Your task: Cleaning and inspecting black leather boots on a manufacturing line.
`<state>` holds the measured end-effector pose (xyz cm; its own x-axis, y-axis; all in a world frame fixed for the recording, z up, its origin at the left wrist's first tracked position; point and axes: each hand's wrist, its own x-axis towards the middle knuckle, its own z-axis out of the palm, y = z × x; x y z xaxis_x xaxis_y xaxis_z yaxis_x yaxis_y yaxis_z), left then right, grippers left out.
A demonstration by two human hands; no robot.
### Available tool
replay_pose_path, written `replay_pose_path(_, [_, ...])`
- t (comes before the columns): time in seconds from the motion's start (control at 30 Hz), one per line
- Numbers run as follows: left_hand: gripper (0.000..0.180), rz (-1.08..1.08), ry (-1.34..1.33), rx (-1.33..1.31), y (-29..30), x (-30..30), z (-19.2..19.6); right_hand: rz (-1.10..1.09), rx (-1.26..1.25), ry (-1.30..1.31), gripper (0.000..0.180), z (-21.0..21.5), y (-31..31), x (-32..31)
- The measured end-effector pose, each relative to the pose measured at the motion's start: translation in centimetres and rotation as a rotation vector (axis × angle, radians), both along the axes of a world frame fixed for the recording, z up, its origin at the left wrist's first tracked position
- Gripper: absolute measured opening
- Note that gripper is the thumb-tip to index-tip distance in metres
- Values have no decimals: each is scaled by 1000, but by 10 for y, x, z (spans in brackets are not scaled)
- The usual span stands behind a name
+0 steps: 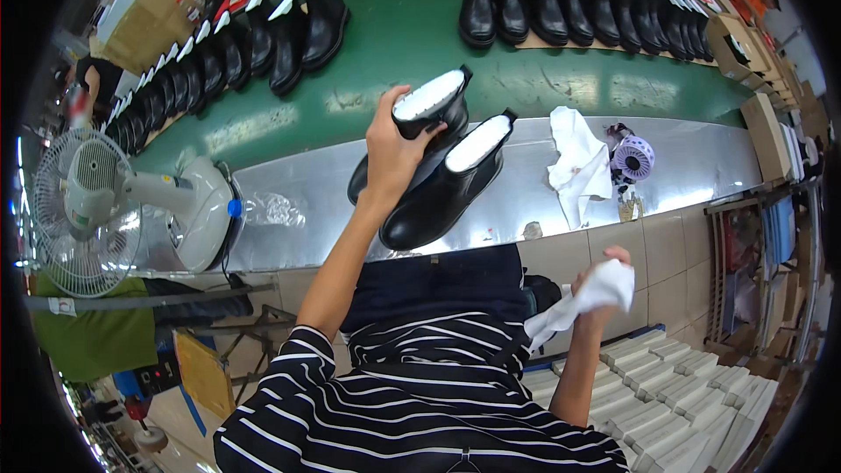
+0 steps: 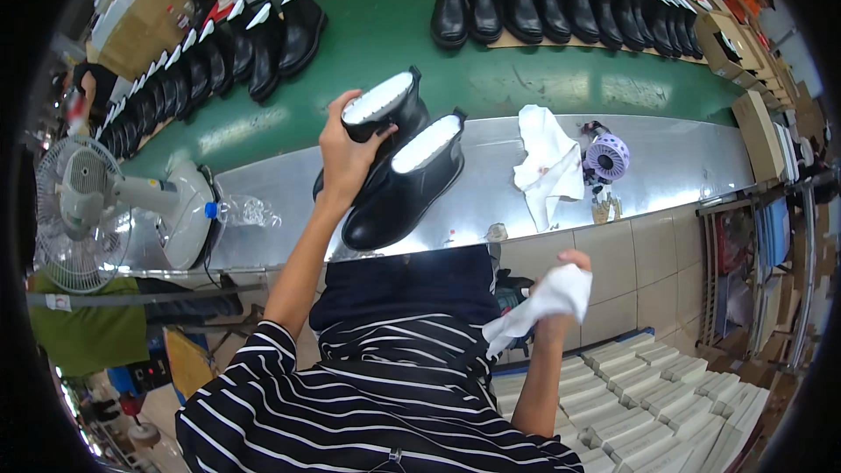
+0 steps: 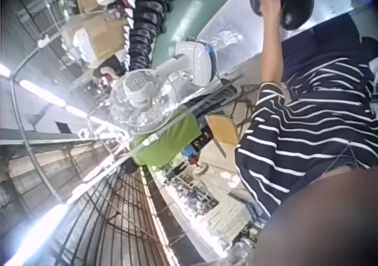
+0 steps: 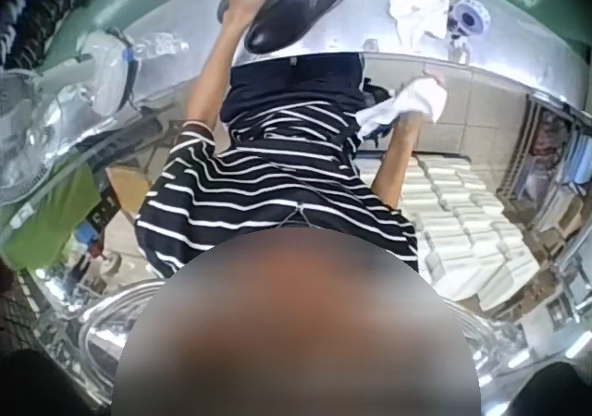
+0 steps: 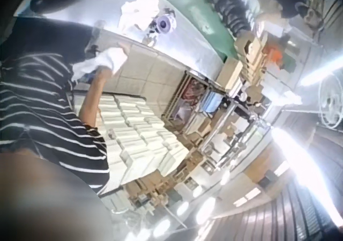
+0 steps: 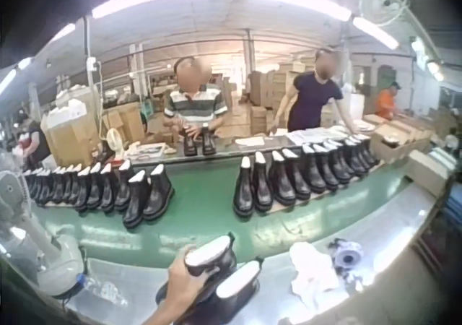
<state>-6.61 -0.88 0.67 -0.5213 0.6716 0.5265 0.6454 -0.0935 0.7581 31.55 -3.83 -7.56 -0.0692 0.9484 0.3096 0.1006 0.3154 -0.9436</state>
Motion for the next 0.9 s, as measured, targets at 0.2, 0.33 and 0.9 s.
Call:
replay_pose_path(0.2, [27, -427, 300, -236, 11, -3, 36, 347, -455, 718, 29, -16, 4, 12])
replay_pose_path(0.33, [60, -388, 283, -720, 14, 22, 80, 218, -574, 647, 24, -17, 18, -19])
replay_pose_path(0.9, [64, 8, 461, -715, 31, -68, 98, 276, -246, 193, 18, 4, 44, -108])
